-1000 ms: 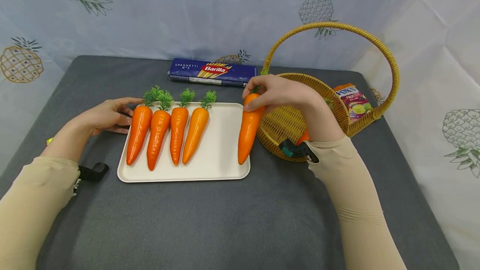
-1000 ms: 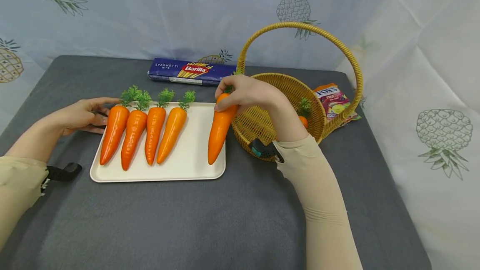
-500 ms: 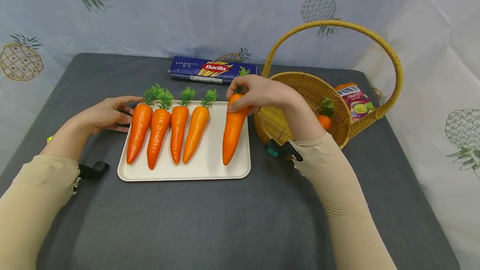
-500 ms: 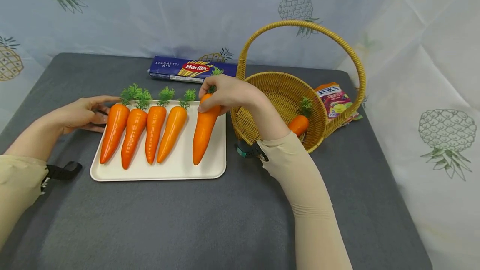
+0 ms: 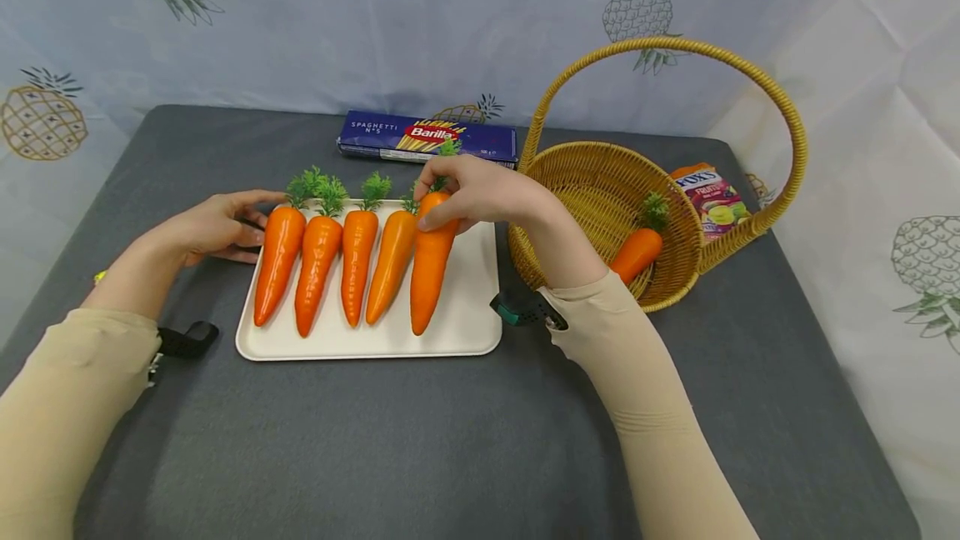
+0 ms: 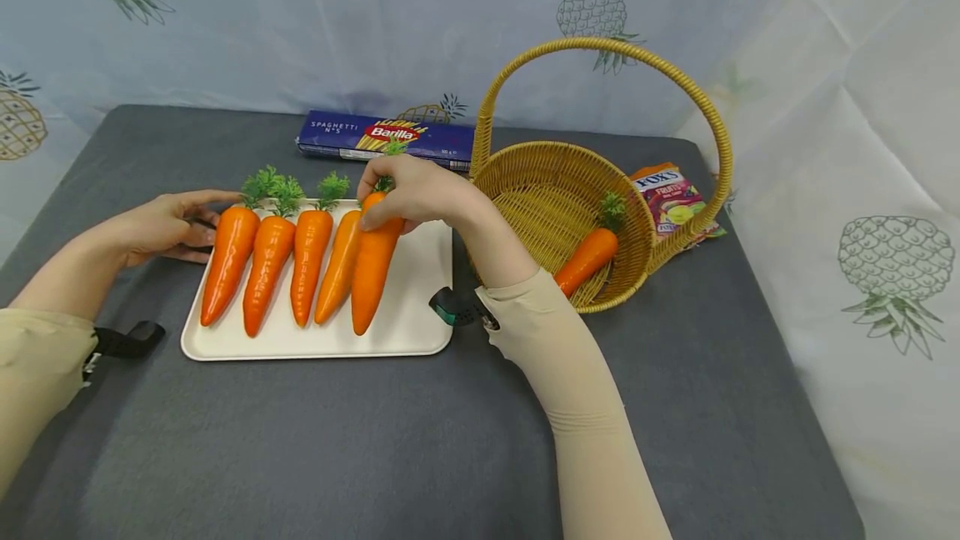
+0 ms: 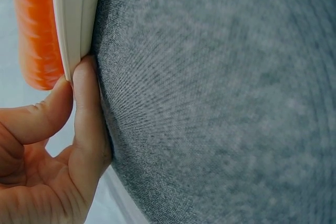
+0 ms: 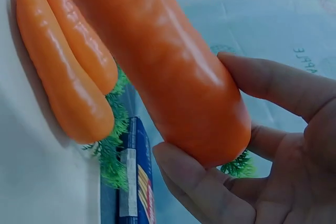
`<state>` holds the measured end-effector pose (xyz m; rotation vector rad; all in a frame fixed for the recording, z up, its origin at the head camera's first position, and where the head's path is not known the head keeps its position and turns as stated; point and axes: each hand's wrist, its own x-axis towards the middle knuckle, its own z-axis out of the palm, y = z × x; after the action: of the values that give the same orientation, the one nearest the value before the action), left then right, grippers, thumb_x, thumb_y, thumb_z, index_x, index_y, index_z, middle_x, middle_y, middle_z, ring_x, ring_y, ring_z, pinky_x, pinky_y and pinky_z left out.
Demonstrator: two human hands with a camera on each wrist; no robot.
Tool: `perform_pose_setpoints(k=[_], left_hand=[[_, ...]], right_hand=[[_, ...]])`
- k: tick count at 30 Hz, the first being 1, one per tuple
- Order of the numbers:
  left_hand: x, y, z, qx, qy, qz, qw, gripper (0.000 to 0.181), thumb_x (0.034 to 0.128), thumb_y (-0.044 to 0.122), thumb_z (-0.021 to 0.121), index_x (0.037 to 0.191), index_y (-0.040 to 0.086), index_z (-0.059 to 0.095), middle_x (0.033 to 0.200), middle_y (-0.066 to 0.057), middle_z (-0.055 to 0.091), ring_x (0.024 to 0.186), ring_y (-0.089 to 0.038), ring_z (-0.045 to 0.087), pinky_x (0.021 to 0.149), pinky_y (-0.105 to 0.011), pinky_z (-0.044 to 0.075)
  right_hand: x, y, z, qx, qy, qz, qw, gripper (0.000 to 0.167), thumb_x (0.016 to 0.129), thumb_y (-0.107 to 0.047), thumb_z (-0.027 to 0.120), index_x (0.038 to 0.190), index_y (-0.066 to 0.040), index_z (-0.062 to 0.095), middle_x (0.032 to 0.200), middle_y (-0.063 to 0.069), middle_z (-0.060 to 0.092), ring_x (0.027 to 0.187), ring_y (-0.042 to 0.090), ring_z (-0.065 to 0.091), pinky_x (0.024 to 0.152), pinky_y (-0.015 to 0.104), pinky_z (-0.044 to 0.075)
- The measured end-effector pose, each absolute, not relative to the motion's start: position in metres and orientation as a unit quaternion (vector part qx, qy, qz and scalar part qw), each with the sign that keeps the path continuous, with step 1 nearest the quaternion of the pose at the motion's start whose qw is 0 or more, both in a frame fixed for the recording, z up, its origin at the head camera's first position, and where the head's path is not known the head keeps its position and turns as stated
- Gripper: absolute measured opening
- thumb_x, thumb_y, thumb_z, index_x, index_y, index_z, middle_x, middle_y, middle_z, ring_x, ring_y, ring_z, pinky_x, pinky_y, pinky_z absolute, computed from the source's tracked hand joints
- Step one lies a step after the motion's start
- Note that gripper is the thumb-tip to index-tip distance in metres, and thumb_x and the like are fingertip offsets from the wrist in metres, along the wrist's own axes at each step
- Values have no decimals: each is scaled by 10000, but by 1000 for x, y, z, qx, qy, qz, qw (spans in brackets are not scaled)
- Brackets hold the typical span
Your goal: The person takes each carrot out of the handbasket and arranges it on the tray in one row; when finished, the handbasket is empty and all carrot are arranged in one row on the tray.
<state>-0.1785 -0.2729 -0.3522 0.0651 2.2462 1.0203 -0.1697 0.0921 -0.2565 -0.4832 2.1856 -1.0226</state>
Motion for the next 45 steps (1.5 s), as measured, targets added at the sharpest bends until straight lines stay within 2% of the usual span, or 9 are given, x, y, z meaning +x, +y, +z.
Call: perform_pose_setpoints(k=[3,6,9,14,17,29,36,40,45], left_hand=[[-179,-273,-352,25,859,390,330,707,1005,9,457,1603,134,103,1211,-168,400,956,-137,580,821,-356,624],[-179,-272,-352,25,859,391,329,710,1002,6,458,1604,135,103,1207,-169,400,955,-140,584,822,-361,624],[-179,-272,-352,26,859,391,329,714,999,-1,461,1603,129,103,1198,-171,401,951,-142,585,821,-363,625],[-179,-272,-352,27,860,389,329,709,1001,-6,456,1602,121,101,1189,-165,404,939,-132,581,812,-354,626],[-179,-272,-352,29,861,387,328,707,1006,-4,453,1603,117,94,1192,-171,404,931,-128,578,805,-349,626],[-178,-273,-354,29,858,395,327,708,998,-12,459,1601,125,114,1190,-163,412,949,-126,586,824,-357,625],[-179,-274,-355,28,857,396,328,709,1000,-6,465,1602,134,116,1190,-158,413,948,-124,587,821,-354,625],[-179,-274,-355,28,857,396,327,707,1000,-4,465,1601,133,119,1189,-157,411,943,-120,588,821,-351,625],[-178,-274,-355,28,859,396,324,703,1002,-5,463,1601,131,123,1192,-162,411,942,-118,592,821,-353,626]], right_hand=[[-170,88,-264,-180,837,-396,332,363,898,-175,716,1211,-77,561,1043,99,630,906,207,630,740,277,580],[-172,85,-272,-168,836,-406,330,376,895,-165,720,1219,-63,558,1079,103,613,916,213,627,804,354,598],[-172,82,-279,-157,834,-415,329,354,889,-157,726,1198,-77,572,1114,95,600,929,205,622,835,373,601],[-173,78,-290,-147,833,-420,329,325,885,-155,733,1171,-94,591,1164,81,583,903,184,593,724,257,575],[-174,78,-295,-138,836,-418,326,317,884,-155,734,1162,-106,591,1182,77,581,896,177,583,697,242,558],[-180,72,-314,-95,853,-408,311,309,872,-152,747,1144,-131,601,1234,81,564,891,186,564,726,278,568],[-180,69,-320,-74,870,-391,292,313,901,-191,720,1189,-158,600,1287,76,554,879,200,552,731,317,567],[-180,68,-322,-69,873,-386,290,317,914,-190,705,1211,-152,600,1318,75,548,895,197,541,774,343,571],[-180,67,-324,-74,879,-376,283,338,906,-171,711,1224,-126,603,1295,79,582,856,184,529,766,332,554]])
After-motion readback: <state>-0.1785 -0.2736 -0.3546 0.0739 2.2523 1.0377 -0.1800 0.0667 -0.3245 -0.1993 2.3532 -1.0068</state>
